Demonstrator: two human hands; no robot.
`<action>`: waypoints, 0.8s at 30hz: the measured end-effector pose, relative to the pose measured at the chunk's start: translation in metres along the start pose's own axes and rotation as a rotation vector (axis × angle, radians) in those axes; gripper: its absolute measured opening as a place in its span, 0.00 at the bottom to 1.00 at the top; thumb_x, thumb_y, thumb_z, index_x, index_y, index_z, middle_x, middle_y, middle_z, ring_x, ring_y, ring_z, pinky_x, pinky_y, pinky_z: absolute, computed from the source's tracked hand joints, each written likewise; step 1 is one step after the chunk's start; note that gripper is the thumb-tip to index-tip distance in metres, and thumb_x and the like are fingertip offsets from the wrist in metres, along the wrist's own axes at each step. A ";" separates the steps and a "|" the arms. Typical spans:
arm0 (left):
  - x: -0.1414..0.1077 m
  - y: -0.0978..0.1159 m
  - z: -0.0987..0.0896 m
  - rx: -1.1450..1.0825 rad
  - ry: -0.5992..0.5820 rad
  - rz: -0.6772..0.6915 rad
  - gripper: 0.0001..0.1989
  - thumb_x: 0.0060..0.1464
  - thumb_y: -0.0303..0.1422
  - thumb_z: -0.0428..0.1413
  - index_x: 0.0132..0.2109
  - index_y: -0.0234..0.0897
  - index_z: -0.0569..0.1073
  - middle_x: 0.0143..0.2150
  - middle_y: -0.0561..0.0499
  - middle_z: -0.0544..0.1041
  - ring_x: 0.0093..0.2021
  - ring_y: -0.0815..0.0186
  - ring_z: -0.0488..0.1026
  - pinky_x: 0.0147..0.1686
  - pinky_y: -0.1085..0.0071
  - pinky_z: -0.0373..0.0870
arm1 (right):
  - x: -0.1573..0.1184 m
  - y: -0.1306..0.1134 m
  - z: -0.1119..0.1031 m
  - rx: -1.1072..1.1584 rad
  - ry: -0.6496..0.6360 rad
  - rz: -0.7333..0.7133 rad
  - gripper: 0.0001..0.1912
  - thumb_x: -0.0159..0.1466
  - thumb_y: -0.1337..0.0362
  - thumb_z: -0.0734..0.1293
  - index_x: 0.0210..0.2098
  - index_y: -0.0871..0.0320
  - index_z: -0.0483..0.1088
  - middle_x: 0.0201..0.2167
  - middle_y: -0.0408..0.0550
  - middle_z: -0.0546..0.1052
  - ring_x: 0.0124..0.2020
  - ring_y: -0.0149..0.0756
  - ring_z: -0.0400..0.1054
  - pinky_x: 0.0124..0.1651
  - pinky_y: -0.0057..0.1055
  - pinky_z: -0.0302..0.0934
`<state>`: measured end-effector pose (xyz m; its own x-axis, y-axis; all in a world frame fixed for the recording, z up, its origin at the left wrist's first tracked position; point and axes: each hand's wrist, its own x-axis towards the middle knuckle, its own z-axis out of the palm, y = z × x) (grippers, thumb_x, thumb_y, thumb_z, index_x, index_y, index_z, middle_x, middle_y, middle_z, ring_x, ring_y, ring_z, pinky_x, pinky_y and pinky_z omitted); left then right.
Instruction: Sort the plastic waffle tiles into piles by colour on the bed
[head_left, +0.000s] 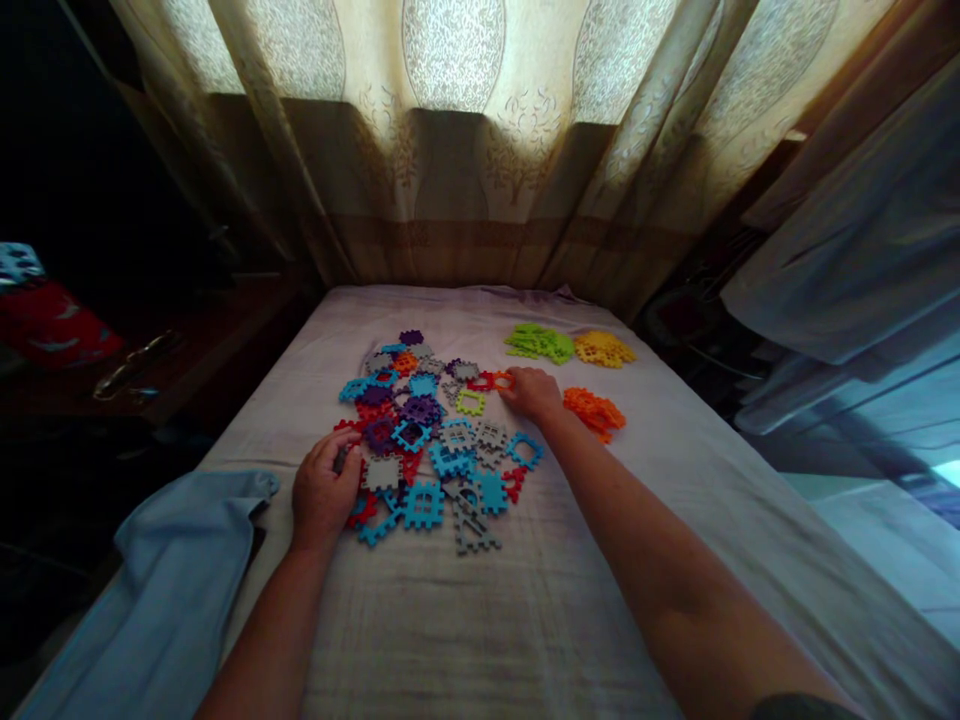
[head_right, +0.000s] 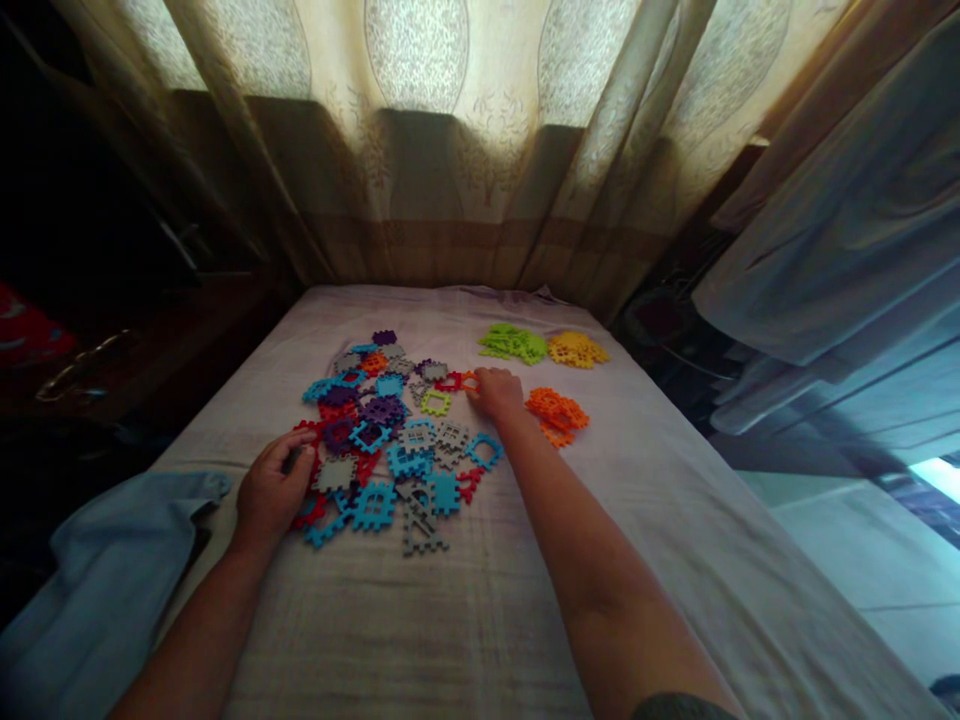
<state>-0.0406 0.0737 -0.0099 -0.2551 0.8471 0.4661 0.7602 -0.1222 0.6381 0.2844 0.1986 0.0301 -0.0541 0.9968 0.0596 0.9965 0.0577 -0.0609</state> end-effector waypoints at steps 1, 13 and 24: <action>0.000 0.000 0.000 -0.005 0.000 0.003 0.14 0.55 0.40 0.49 0.41 0.41 0.76 0.47 0.48 0.80 0.51 0.58 0.76 0.55 0.60 0.70 | -0.005 0.002 -0.004 -0.021 0.017 0.009 0.22 0.65 0.54 0.62 0.56 0.55 0.70 0.53 0.57 0.76 0.53 0.49 0.68 0.52 0.41 0.61; 0.002 0.001 -0.002 -0.012 -0.014 0.027 0.14 0.54 0.40 0.49 0.40 0.41 0.76 0.47 0.47 0.80 0.51 0.56 0.75 0.55 0.60 0.69 | -0.078 0.080 -0.039 -0.092 0.097 0.291 0.25 0.65 0.52 0.63 0.57 0.59 0.69 0.52 0.60 0.76 0.52 0.52 0.69 0.51 0.45 0.60; 0.000 0.002 0.000 -0.070 0.044 -0.002 0.13 0.55 0.38 0.49 0.39 0.40 0.76 0.45 0.48 0.81 0.48 0.59 0.77 0.53 0.62 0.71 | -0.045 0.000 -0.049 0.017 0.129 -0.069 0.18 0.65 0.59 0.63 0.52 0.55 0.74 0.54 0.54 0.75 0.55 0.45 0.67 0.57 0.40 0.59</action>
<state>-0.0386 0.0735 -0.0088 -0.2831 0.8243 0.4903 0.7165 -0.1580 0.6795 0.2896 0.1506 0.0761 -0.1129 0.9750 0.1913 0.9894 0.1281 -0.0687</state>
